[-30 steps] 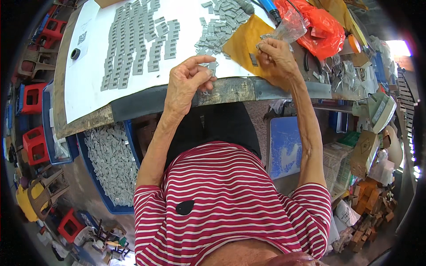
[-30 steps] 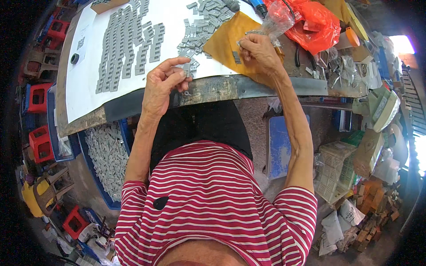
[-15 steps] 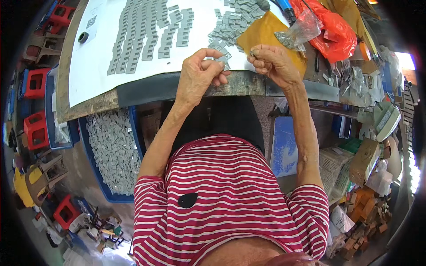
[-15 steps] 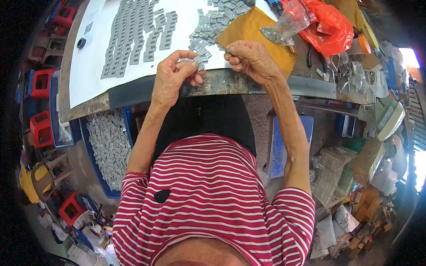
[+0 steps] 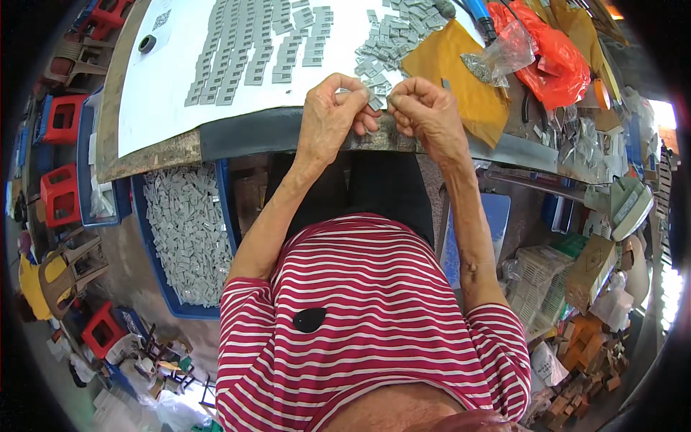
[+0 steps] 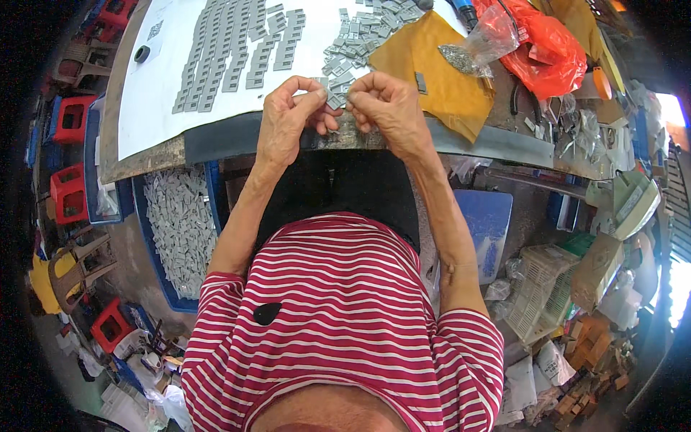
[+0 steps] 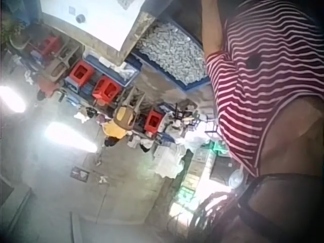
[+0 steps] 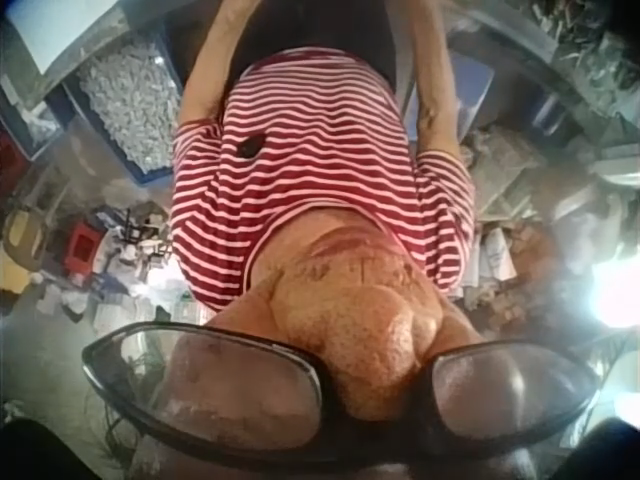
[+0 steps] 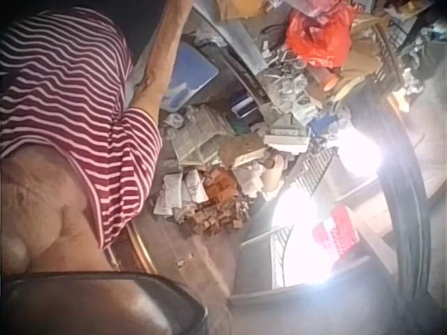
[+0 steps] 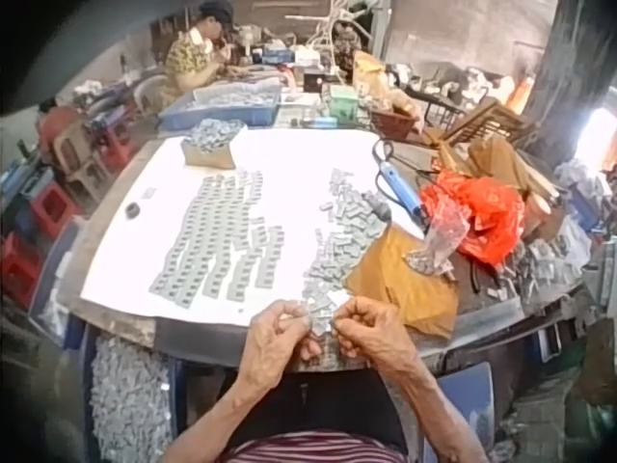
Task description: Assembling small rectangular components by placing them into rows on a white sheet on a workbench.
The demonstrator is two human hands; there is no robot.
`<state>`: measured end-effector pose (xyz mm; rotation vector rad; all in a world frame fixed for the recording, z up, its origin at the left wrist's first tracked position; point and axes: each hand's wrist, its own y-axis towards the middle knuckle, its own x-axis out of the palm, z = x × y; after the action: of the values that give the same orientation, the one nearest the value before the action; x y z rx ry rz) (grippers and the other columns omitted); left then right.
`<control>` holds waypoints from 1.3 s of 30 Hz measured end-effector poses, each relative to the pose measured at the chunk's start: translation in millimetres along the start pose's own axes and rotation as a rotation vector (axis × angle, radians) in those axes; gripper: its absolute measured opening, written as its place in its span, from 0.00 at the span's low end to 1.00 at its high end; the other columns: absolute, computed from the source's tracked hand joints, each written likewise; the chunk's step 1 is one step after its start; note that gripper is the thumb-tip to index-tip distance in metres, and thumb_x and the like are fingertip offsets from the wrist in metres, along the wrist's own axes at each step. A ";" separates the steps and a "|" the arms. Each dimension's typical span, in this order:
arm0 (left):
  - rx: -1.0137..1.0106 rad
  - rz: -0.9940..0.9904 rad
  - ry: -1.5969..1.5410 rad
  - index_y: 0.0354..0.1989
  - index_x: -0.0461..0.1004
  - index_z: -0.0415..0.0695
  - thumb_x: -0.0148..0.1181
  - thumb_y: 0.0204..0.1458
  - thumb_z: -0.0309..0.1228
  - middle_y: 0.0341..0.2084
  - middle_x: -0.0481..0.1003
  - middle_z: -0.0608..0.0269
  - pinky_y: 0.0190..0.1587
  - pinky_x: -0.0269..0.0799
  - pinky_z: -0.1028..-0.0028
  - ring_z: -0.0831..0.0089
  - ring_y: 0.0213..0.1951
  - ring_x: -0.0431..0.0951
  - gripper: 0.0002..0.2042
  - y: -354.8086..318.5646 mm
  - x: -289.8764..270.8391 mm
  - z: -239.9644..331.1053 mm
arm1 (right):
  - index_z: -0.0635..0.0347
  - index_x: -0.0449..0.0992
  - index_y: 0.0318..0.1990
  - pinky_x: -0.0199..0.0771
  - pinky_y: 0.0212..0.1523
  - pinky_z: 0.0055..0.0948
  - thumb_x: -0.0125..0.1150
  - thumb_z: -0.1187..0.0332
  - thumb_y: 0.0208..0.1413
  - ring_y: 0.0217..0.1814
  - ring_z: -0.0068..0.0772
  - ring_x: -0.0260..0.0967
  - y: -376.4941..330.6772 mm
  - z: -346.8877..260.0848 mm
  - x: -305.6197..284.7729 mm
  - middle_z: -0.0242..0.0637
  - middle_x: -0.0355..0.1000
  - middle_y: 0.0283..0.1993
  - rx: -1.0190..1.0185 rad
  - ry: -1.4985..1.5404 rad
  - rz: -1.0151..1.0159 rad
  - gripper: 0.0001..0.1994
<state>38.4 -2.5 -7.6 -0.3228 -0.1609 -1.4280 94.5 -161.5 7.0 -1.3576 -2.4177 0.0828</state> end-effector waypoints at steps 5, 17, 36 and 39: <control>0.006 0.078 0.037 0.30 0.66 0.34 0.50 0.50 0.25 0.17 0.74 0.57 0.18 0.66 0.83 0.78 0.18 0.74 0.05 -2.3 4.2 2.3 | 0.67 0.69 0.31 0.62 0.18 0.14 0.56 0.75 0.48 0.18 0.15 0.61 -7.1 8.4 11.8 0.31 0.67 0.21 -0.071 -0.112 0.062 0.05; 0.050 0.114 0.183 0.29 0.67 0.36 0.51 0.50 0.26 0.15 0.73 0.60 0.20 0.66 0.83 0.80 0.20 0.74 0.06 -9.0 9.4 1.9 | 0.66 0.70 0.32 0.62 0.18 0.14 0.57 0.75 0.48 0.18 0.15 0.61 -7.9 13.5 14.7 0.30 0.67 0.21 -0.085 -0.162 0.123 0.05; 0.021 0.087 0.066 0.29 0.66 0.36 0.50 0.50 0.25 0.17 0.73 0.61 0.21 0.65 0.84 0.80 0.19 0.73 0.04 -10.1 4.4 -3.9 | 0.65 0.73 0.33 0.53 0.16 0.12 0.56 0.72 0.50 0.16 0.12 0.56 -6.6 19.2 15.0 0.26 0.66 0.20 -0.047 -0.266 0.121 0.06; 0.017 0.078 0.073 0.29 0.66 0.36 0.50 0.50 0.24 0.17 0.73 0.61 0.21 0.65 0.84 0.80 0.19 0.73 0.04 -9.3 3.8 -4.0 | 0.64 0.73 0.33 0.51 0.16 0.12 0.56 0.71 0.49 0.16 0.11 0.55 -4.6 17.4 15.5 0.25 0.67 0.20 -0.072 -0.309 0.112 0.06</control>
<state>29.5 -8.3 -9.1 -0.2606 -0.0998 -1.3583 77.5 -148.9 -3.8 -1.6161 -2.6121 0.2545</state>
